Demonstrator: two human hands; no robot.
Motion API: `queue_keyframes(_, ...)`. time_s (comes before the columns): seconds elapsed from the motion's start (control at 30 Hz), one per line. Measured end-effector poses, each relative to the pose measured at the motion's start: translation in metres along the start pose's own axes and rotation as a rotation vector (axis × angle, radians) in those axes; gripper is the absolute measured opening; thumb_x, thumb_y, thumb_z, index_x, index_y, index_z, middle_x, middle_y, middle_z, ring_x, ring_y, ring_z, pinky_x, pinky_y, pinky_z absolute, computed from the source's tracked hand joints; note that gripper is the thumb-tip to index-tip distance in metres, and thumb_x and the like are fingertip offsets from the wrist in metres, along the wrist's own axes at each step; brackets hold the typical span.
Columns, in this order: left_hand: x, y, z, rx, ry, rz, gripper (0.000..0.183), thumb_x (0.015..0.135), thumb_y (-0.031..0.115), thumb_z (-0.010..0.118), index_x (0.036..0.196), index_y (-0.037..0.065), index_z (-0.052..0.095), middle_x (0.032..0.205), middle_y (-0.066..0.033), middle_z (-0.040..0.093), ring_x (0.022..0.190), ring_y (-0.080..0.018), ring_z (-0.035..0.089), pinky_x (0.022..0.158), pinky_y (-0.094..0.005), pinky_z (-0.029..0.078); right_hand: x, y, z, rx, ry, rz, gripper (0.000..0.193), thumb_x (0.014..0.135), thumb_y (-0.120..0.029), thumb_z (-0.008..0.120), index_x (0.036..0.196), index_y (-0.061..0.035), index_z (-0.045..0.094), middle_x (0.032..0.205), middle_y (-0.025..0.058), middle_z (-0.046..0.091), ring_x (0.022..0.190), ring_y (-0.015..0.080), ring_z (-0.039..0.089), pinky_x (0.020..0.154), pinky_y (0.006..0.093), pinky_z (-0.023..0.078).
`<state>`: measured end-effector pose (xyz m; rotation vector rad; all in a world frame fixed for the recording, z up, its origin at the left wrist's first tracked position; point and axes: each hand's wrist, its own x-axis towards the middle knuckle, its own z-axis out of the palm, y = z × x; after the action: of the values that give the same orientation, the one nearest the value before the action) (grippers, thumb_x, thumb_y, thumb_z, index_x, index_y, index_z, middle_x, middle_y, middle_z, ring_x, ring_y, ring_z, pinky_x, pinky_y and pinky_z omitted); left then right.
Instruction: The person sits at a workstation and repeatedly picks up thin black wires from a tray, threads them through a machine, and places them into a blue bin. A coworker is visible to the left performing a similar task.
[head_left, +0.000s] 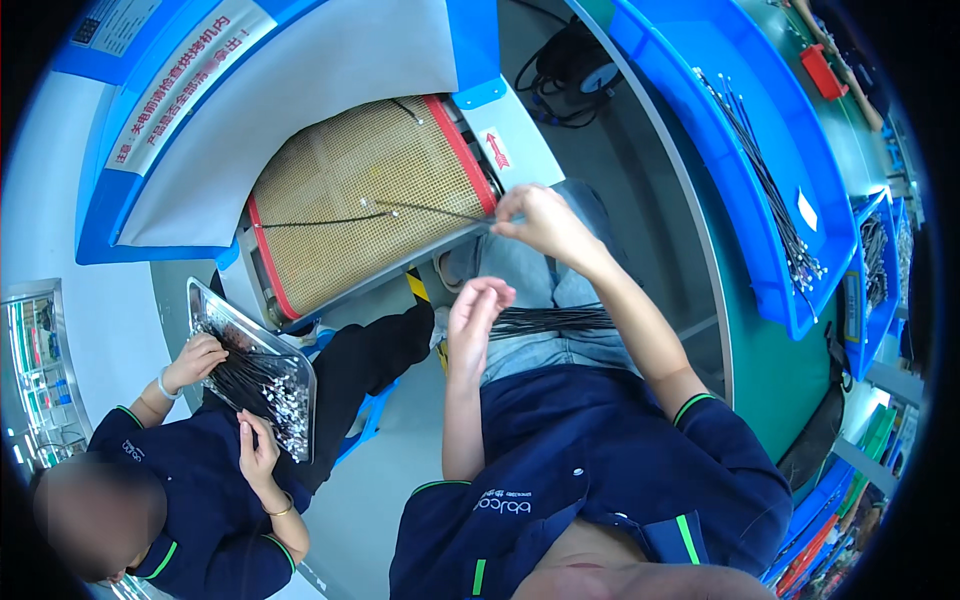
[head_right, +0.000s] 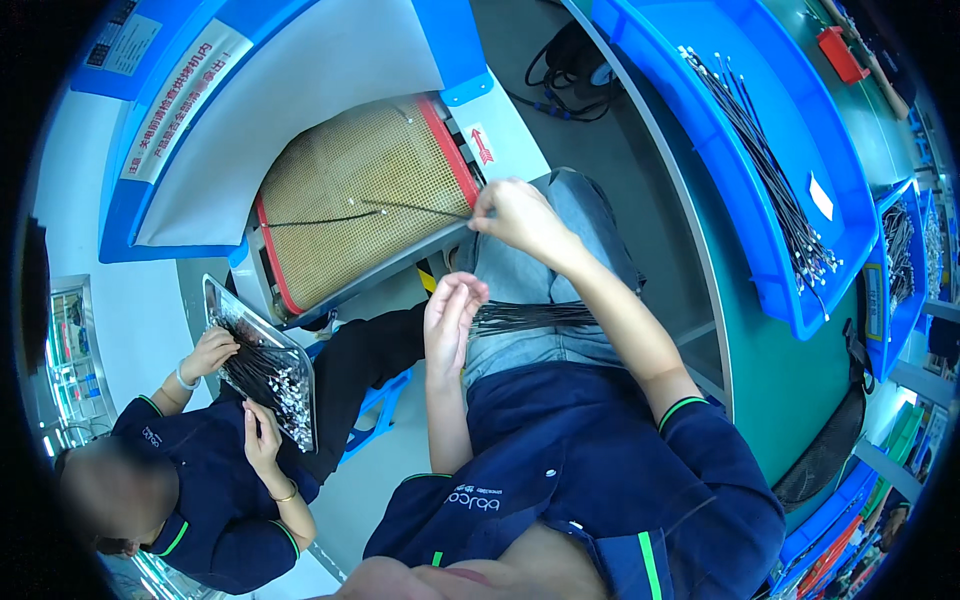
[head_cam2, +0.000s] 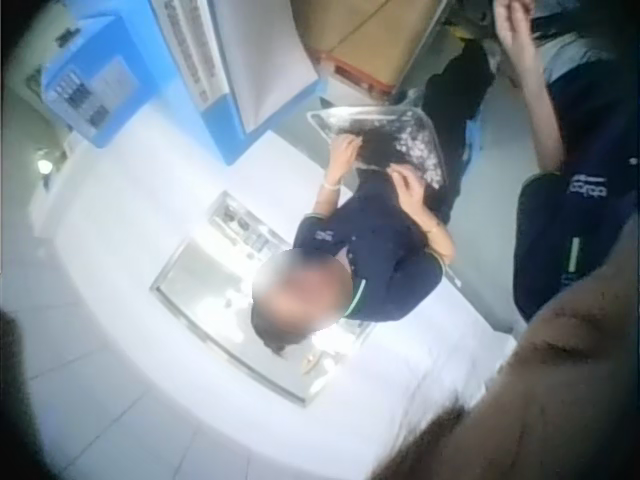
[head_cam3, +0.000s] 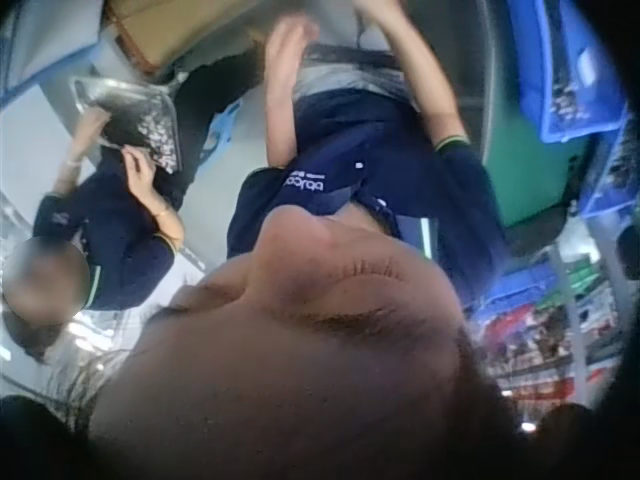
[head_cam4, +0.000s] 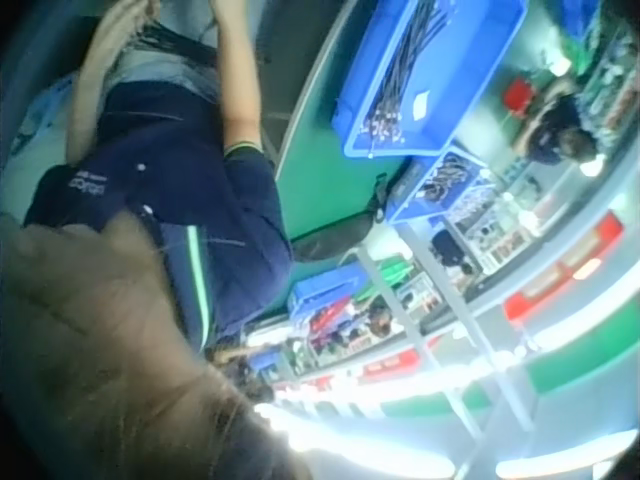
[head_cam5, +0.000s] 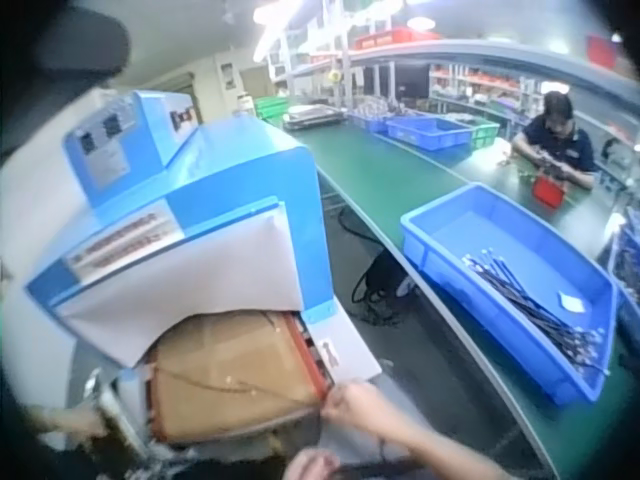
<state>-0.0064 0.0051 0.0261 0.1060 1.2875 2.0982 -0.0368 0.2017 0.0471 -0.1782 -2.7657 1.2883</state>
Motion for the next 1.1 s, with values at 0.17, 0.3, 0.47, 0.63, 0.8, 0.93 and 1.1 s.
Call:
queue_keyframes(0.17, -0.040, 0.060, 0.039, -0.116, -0.366, 0.305, 0.010, 0.088, 0.002, 0.052, 0.097, 0.001, 0.056, 0.093, -0.0138, 0.062, 0.088, -0.0197, 0.058, 0.077, -0.0323, 0.048, 0.058, -0.010, 0.029, 0.038, 0.034, 0.106, 0.017, 0.070, -0.017, 0.072, 0.072, -0.0010, 0.069, 0.079, 0.0148, 0.067, 0.076, 0.0285, 0.065, 0.074, 0.0379, 0.051)
queue_keyframes(0.3, -0.052, 0.090, 0.063, -0.482, -0.718, 0.517, 0.010, 0.084, 0.002, 0.056, 0.094, 0.002, 0.058, 0.098, -0.0196, 0.062, 0.088, -0.0295, 0.057, 0.074, -0.0371, 0.049, 0.090, -0.015, 0.047, -0.054, 0.111, 0.160, 0.017, 0.069, -0.020, 0.072, 0.074, -0.0034, 0.072, 0.072, 0.0160, 0.067, 0.069, 0.0304, 0.066, 0.067, 0.0408, 0.052)
queue_keyframes(0.47, -0.058, 0.108, 0.075, -0.622, -0.835, 0.639, 0.015, 0.081, 0.007, 0.066, 0.095, 0.005, 0.059, 0.106, -0.0210, 0.061, 0.096, -0.0308, 0.055, 0.074, -0.0380, 0.047, 0.105, -0.006, 0.065, -0.105, 0.165, 0.211, 0.018, 0.069, -0.022, 0.073, 0.073, -0.0039, 0.072, 0.074, 0.0168, 0.067, 0.070, 0.0318, 0.066, 0.068, 0.0413, 0.052)
queue_keyframes(0.63, -0.072, 0.118, 0.082, -0.628, -0.754, 0.580, 0.017, 0.082, 0.005, 0.065, 0.098, 0.006, 0.058, 0.108, -0.0207, 0.060, 0.097, -0.0300, 0.055, 0.074, -0.0380, 0.047, 0.108, -0.006, 0.073, -0.165, 0.219, 0.155, 0.019, 0.070, -0.022, 0.073, 0.073, -0.0035, 0.072, 0.073, 0.0177, 0.067, 0.072, 0.0323, 0.066, 0.069, 0.0417, 0.052)
queue_keyframes(0.8, -0.073, 0.120, 0.081, -0.571, -0.758, 0.547, 0.008, 0.089, 0.018, 0.061, 0.090, 0.013, 0.054, 0.099, -0.0088, 0.061, 0.091, -0.0249, 0.056, 0.082, -0.0409, 0.044, 0.106, -0.010, 0.077, -0.215, 0.244, 0.142, 0.020, 0.070, -0.023, 0.073, 0.074, -0.0035, 0.071, 0.077, 0.0172, 0.067, 0.075, 0.0313, 0.066, 0.069, 0.0419, 0.051)
queue_keyframes(0.93, -0.078, 0.121, 0.079, -0.559, -0.764, 0.582, 0.011, 0.089, 0.021, 0.062, 0.090, 0.013, 0.054, 0.098, -0.0080, 0.060, 0.091, -0.0247, 0.056, 0.081, -0.0411, 0.044, 0.105, -0.008, 0.074, -0.228, 0.260, 0.110, 0.022, 0.072, -0.024, 0.072, 0.078, -0.0032, 0.071, 0.081, 0.0160, 0.066, 0.077, 0.0308, 0.065, 0.070, 0.0420, 0.051)
queue_keyframes(1.1, -0.084, 0.124, 0.080, -0.454, -0.784, 0.612, 0.015, 0.087, 0.017, 0.063, 0.094, 0.012, 0.050, 0.100, -0.0072, 0.056, 0.092, -0.0252, 0.054, 0.080, -0.0430, 0.044, 0.084, -0.012, 0.055, -0.070, 0.259, 0.054, 0.024, 0.077, -0.024, 0.069, 0.086, -0.0023, 0.071, 0.084, 0.0143, 0.066, 0.077, 0.0275, 0.064, 0.069, 0.0386, 0.049)
